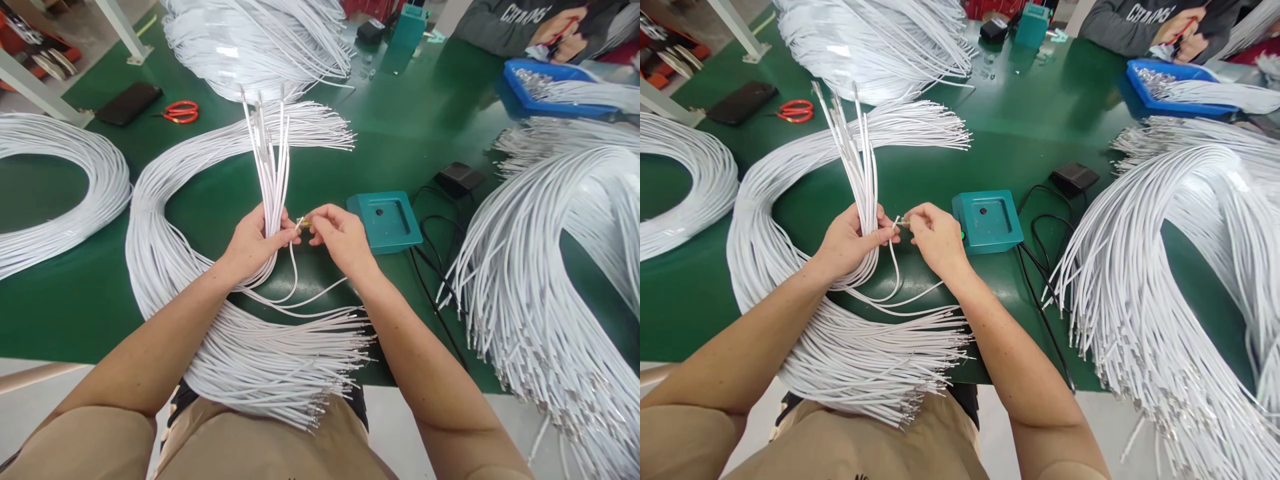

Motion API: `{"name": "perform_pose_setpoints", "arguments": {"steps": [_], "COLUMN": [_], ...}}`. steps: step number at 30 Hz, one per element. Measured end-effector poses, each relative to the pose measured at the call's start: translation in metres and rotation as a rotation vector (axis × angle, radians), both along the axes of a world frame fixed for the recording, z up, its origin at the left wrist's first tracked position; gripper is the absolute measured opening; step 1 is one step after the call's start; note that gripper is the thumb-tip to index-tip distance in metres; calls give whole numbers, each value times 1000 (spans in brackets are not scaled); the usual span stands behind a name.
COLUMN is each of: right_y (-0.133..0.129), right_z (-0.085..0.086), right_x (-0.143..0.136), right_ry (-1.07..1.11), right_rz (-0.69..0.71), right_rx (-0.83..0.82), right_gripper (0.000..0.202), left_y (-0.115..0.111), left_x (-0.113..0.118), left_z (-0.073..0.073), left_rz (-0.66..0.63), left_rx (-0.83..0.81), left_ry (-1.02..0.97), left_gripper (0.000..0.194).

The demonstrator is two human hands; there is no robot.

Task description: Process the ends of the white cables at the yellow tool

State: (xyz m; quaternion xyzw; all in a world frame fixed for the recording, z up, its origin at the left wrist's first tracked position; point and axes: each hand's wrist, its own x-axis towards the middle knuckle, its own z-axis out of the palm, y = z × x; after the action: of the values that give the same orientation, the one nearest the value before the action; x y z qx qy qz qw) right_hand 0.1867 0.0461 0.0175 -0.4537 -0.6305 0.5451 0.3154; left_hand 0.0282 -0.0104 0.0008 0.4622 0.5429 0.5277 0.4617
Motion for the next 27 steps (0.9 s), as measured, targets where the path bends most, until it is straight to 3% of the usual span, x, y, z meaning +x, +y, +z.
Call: {"name": "perform_pose_setpoints", "arguments": {"steps": [4,8,12,16,21,27], "right_y": [-2,-6,-4,6,18,19], "right_z": [-3,-11,-9,-4,-7,-9], "right_x": [-1,-2,1,9,14,12], "right_ry": [-74,-351,-652,-816,-893,-906], "right_rz": [81,156,258,179,282,293], "right_rx": [245,651,989,1020,936,954], "right_gripper": [15,25,32,23,20,20], "left_y": [0,2,4,6,7,10], "left_x": [-2,-5,-7,-9,-8,-7], "left_z": [-2,-3,-3,-5,-9,-13], "left_rz": [-20,-60,-92,-74,-63,-12], "left_rx": [-10,-106,-190,-207,-213,-201], "left_ry": [-42,-160,-321,-312,-204,-114], "left_gripper": [36,50,46,45,43,42]}}
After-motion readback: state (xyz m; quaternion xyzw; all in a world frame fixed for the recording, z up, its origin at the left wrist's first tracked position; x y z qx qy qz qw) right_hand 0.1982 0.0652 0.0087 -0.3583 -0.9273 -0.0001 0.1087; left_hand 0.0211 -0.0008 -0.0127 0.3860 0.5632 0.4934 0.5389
